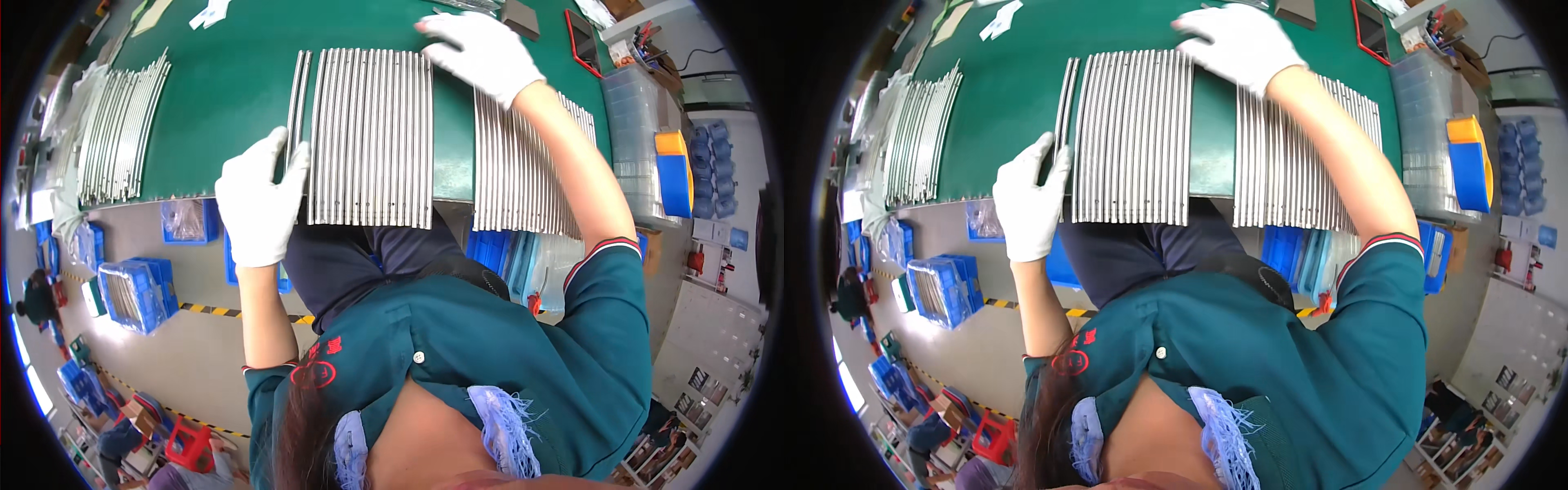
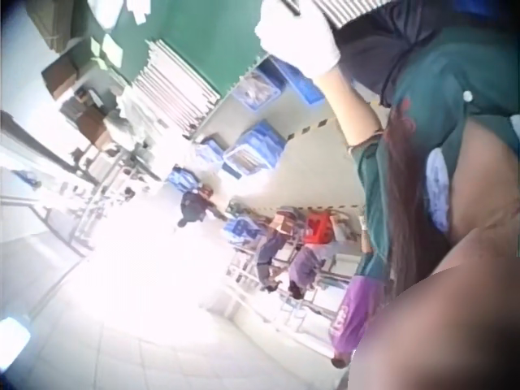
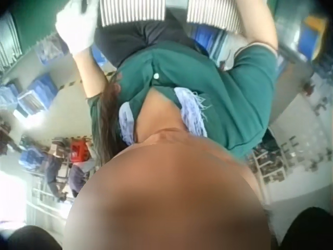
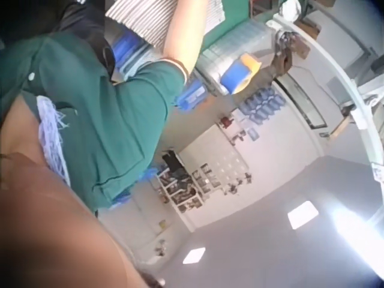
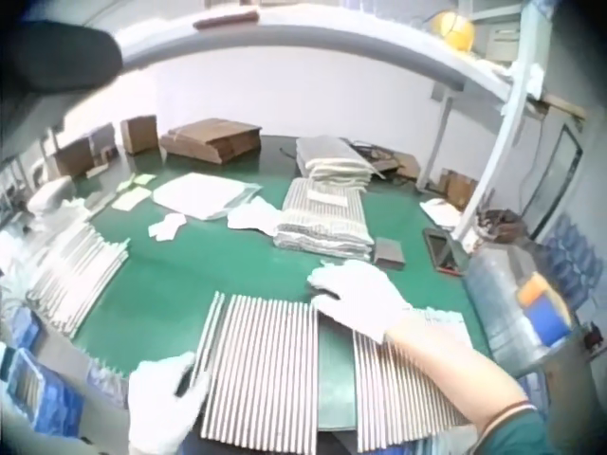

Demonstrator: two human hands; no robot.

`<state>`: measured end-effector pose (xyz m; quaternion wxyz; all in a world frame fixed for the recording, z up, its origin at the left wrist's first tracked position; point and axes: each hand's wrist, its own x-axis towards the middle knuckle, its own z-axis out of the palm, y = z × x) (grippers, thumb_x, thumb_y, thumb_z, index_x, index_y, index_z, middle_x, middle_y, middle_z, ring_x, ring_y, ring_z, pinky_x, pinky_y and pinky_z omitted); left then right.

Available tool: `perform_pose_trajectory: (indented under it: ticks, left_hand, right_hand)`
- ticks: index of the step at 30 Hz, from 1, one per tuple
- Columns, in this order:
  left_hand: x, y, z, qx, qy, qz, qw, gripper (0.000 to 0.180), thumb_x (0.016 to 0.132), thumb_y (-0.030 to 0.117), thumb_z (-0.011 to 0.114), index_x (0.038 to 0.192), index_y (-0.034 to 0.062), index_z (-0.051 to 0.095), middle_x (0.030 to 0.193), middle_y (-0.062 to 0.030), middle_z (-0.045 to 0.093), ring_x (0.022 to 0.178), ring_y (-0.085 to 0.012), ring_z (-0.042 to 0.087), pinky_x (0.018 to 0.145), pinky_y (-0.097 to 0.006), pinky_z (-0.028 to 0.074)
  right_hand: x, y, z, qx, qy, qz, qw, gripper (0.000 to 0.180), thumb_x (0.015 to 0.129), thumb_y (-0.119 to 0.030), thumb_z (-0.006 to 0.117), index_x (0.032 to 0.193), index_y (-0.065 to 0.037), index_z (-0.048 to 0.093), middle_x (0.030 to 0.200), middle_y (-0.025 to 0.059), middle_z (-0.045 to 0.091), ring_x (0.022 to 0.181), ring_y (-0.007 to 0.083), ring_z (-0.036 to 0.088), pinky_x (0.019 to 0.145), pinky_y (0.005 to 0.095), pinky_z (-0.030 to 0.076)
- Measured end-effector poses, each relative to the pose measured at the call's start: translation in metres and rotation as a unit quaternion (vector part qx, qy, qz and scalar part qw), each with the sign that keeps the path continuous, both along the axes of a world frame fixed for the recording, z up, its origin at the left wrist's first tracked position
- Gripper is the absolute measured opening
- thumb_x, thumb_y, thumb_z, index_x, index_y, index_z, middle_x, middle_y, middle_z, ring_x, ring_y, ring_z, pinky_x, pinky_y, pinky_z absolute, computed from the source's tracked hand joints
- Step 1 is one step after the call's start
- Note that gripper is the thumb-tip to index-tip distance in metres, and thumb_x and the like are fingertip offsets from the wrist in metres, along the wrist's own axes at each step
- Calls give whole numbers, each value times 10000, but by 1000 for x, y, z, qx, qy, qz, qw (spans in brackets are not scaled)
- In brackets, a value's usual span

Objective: Inspecting a bundle of small metal rods for quality and placing them into a protective plastic bag.

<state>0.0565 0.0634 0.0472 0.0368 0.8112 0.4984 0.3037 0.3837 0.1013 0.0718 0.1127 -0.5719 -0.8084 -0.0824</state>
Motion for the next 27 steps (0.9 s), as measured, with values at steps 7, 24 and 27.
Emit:
perform_pose_trajectory:
  ticks: [7, 24, 27]
  left_hand:
    - [46, -15, 4, -12, 80, 21, 996, 389, 819, 396, 683, 1058, 90, 666, 1057, -102, 645, 907, -289, 639, 771, -363, 516]
    - [40, -9, -4, -32, 70, 5, 997, 514, 845, 483, 600, 1152, 72, 633, 1120, -172, 598, 943, -322, 630, 806, -402, 512]
    - [37, -6, -6, -34, 59, -9, 998, 529, 850, 492, 589, 1171, 72, 624, 1144, -178, 593, 974, -328, 621, 837, -406, 502]
  right_hand:
    - [68, -2, -13, -67, -55, -202, 976, 339, 910, -377, 485, 1158, -198, 631, 1100, 36, 637, 1004, 244, 606, 857, 381, 481]
    - [-13, -93, -23, -52, -39, 39, 997, 581, 921, -430, 442, 1389, -85, 427, 1449, 134, 388, 1378, 318, 287, 1145, 482, 159]
    - [-44, -69, -19, -62, 35, 61, 996, 566, 932, -423, 441, 1361, -54, 452, 1423, 142, 422, 1341, 302, 344, 1123, 418, 239]
